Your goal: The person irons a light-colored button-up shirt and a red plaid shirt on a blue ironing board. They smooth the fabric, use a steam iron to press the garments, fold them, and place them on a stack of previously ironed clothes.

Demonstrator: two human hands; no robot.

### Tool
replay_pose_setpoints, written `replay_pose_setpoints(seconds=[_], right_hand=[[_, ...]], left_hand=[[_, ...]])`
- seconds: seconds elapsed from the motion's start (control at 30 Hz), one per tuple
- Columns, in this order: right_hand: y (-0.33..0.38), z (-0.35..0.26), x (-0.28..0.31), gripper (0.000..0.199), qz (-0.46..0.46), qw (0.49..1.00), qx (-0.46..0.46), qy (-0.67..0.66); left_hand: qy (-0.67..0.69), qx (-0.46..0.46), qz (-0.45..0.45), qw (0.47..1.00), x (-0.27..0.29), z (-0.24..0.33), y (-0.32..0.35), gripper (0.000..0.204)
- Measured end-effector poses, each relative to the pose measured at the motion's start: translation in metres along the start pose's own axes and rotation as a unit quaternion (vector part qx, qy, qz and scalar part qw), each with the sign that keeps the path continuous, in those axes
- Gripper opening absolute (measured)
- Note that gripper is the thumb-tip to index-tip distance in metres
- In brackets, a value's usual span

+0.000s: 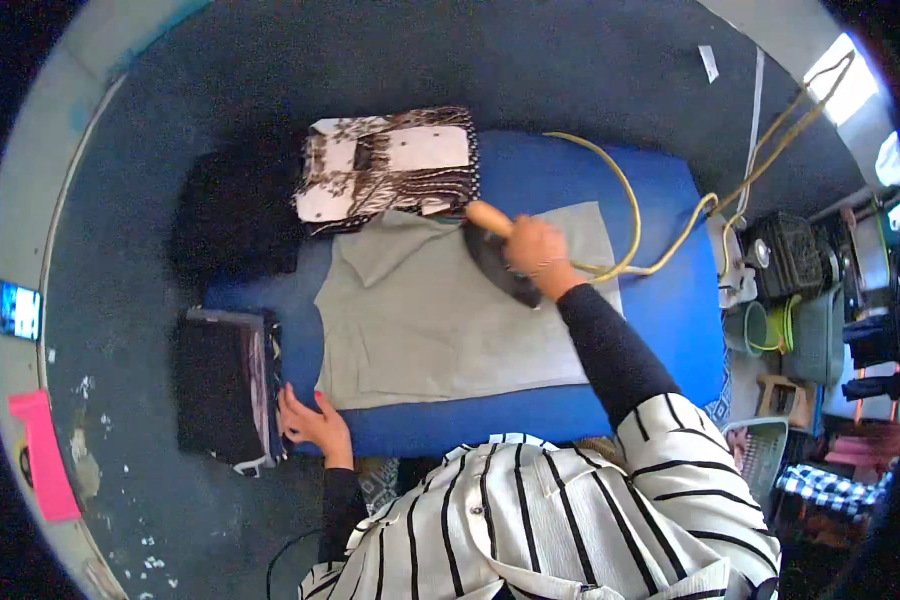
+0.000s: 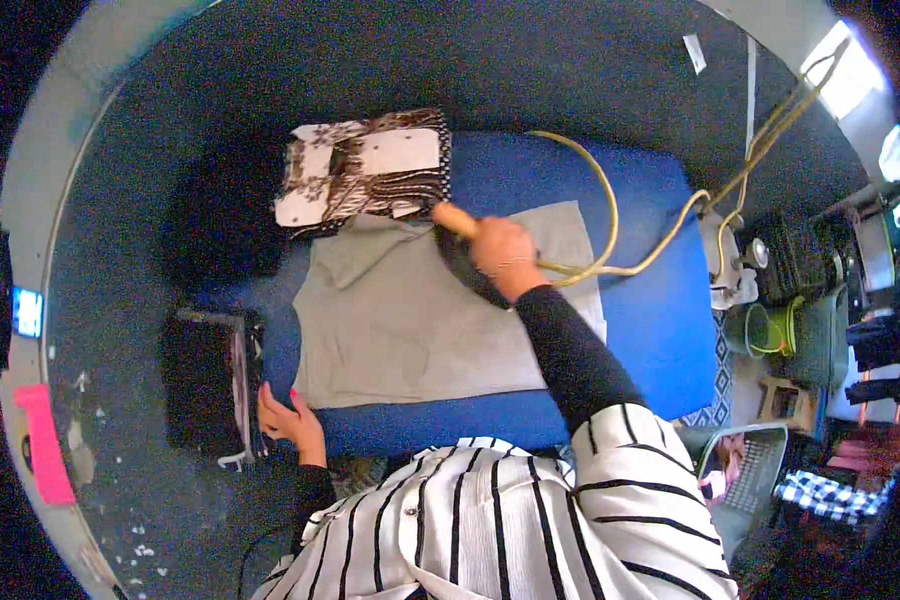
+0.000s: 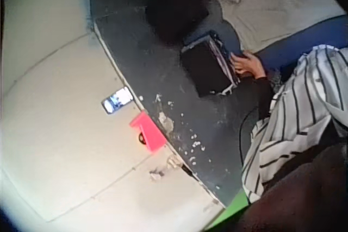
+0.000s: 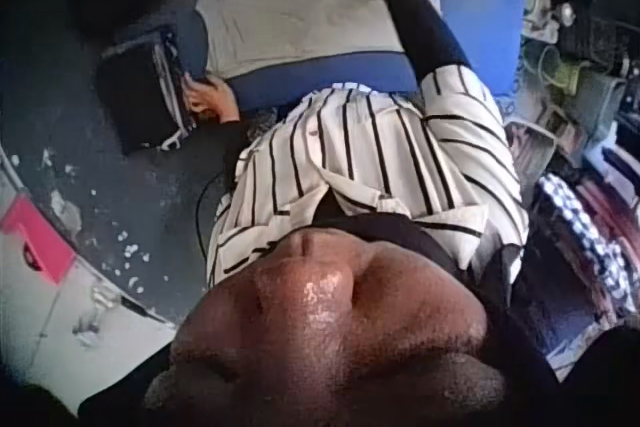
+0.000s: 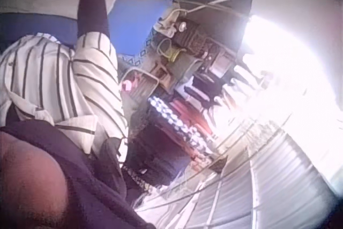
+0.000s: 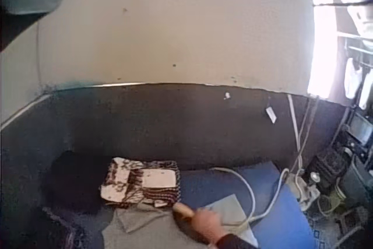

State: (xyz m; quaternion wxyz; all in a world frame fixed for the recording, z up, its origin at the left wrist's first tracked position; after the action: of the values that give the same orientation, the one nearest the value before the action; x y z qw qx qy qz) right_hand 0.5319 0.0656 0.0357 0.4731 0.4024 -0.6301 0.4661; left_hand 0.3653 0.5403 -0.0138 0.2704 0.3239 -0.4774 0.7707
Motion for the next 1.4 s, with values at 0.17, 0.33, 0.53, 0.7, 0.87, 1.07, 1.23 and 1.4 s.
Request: replay_pose_setpoints(seconds=[0.17, 0.33, 0.53, 0.7, 0.87, 1.07, 1.23, 1.4], right_hand=[[-0.004, 0.165, 0.013, 0.023, 0.007, 0.986, -0.167, 0.005], [-0.01, 0.221, 0.046, 0.05, 0.009, 0.997, -0.063, -0.047], [-0.034, 0.254, 0.052, 0.046, 0.216, 0.944, 0.034, 0.248], [-0.013, 0.176, -0.044, 0.053, 0.104, 0.977, 0.18, 0.044], [-0.018, 0.149, -0.039, 0.042, 0.034, 0.985, 0.16, 0.059], [-0.022, 0.148, -0.006, 0.019, 0.101, 0.968, 0.23, 0.022], [0.037, 0.102, 0.061, 0.018, 0.084, 0.948, 0.299, -0.065], [0.126, 0.122, 0.042, 0.021, 0.011, 0.953, 0.292, -0.084]], left_hand=[[0.119, -0.159, -0.037, 0.979, -0.061, 0.125, -0.074, 0.046], [-0.054, -0.062, -0.224, 0.971, -0.166, 0.171, -0.103, 0.061], [0.003, 0.127, -0.299, 0.946, -0.224, 0.142, -0.104, 0.05], [0.038, -0.008, -0.216, 0.975, -0.186, 0.176, -0.13, 0.029], [0.015, -0.041, -0.207, 0.977, -0.19, 0.182, -0.129, 0.021], [0.366, 0.019, -0.219, 0.904, -0.185, 0.198, -0.155, 0.01], [0.43, -0.072, -0.592, 0.678, -0.029, 0.219, -0.106, 0.012], [0.348, -0.092, -0.669, 0.65, 0.001, 0.172, 0.004, 0.007]])
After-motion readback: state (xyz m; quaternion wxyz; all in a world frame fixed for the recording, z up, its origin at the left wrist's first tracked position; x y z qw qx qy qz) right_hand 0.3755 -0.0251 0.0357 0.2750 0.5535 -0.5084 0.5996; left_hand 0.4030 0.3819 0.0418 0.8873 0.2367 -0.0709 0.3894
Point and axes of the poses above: each hand's wrist, its own y-axis away from the middle knuckle, its own x-axis out of the back of the hand, z = x × y, the point moved 10 cm from there along -y, towards the middle knuckle, and after that the axes turned 11 degrees about z, right-handed, at the moved point
